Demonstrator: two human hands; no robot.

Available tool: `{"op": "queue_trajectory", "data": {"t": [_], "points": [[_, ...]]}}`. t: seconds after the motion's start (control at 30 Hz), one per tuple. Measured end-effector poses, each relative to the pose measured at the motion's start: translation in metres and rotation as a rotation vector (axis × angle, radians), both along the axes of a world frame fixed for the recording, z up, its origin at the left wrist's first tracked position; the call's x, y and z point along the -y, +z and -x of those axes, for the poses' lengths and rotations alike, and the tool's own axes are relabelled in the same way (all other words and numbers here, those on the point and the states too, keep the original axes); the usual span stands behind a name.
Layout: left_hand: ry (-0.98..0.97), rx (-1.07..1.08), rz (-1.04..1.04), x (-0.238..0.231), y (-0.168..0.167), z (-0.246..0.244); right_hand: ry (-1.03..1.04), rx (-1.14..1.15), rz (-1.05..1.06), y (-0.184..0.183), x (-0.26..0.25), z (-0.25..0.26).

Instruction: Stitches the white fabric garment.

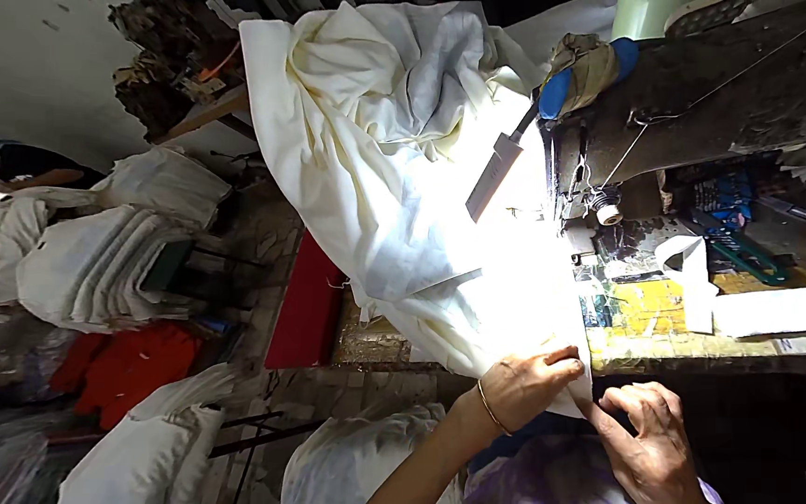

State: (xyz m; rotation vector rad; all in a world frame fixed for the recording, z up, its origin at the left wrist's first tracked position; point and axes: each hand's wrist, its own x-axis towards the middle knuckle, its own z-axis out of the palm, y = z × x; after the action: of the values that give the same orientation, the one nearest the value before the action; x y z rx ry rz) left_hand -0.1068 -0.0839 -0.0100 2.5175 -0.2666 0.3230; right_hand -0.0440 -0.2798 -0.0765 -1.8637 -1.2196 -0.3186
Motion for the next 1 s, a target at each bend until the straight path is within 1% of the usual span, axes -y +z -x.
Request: {"op": "queue_trajectory", "data": {"t": [0.13, 0.23, 0.3, 0.4, 0.43, 0.53, 0.57, 0.63, 0.73, 0.77, 0.8, 0.83, 0.9, 1.0], "points": [[-0.011, -0.040, -0.019, -0.001, -0.003, 0.001, 0.035, 0.011, 0.059, 0.001, 0.000, -0.003], [-0.011, -0.117, 0.051, -0.005, 0.007, -0.003, 0.061, 0.005, 0.145, 0.008, -0.001, -0.007], [0.057, -0.097, 0.050, -0.011, 0.015, -0.008, 0.075, 0.004, 0.199, 0.016, -0.003, -0.009], [0.222, -0.035, -0.108, -0.016, 0.020, -0.023, 0.104, 0.017, 0.274, 0.031, -0.006, -0.012], [0.266, -0.067, -0.148, -0.015, 0.022, -0.028, 0.116, 0.018, 0.289, 0.035, -0.007, -0.012], [0.337, -0.339, -0.183, -0.010, 0.027, -0.044, 0.138, 0.004, 0.298, 0.047, -0.011, -0.014], [0.328, -0.397, -0.180, -0.010, 0.025, -0.049, 0.137, 0.001, 0.293, 0.049, -0.011, -0.014], [0.291, -0.433, -0.141, -0.011, 0.019, -0.054, 0.138, -0.016, 0.289, 0.052, -0.012, -0.014], [0.284, -0.411, -0.151, -0.010, 0.018, -0.054, 0.140, -0.027, 0.292, 0.055, -0.013, -0.015], [0.290, -0.371, -0.144, -0.011, 0.015, -0.055, 0.141, -0.027, 0.294, 0.055, -0.013, -0.016], [0.291, -0.283, -0.121, -0.015, 0.008, -0.054, 0.143, -0.033, 0.297, 0.055, -0.013, -0.016], [0.285, -0.203, -0.072, -0.019, 0.001, -0.054, 0.151, -0.047, 0.298, 0.055, -0.013, -0.016], [0.282, -0.122, 0.059, -0.024, -0.006, -0.054, 0.164, -0.059, 0.300, 0.054, -0.012, -0.017], [0.268, -0.132, 0.243, -0.026, -0.008, -0.054, 0.183, -0.065, 0.315, 0.055, -0.012, -0.019]]}}
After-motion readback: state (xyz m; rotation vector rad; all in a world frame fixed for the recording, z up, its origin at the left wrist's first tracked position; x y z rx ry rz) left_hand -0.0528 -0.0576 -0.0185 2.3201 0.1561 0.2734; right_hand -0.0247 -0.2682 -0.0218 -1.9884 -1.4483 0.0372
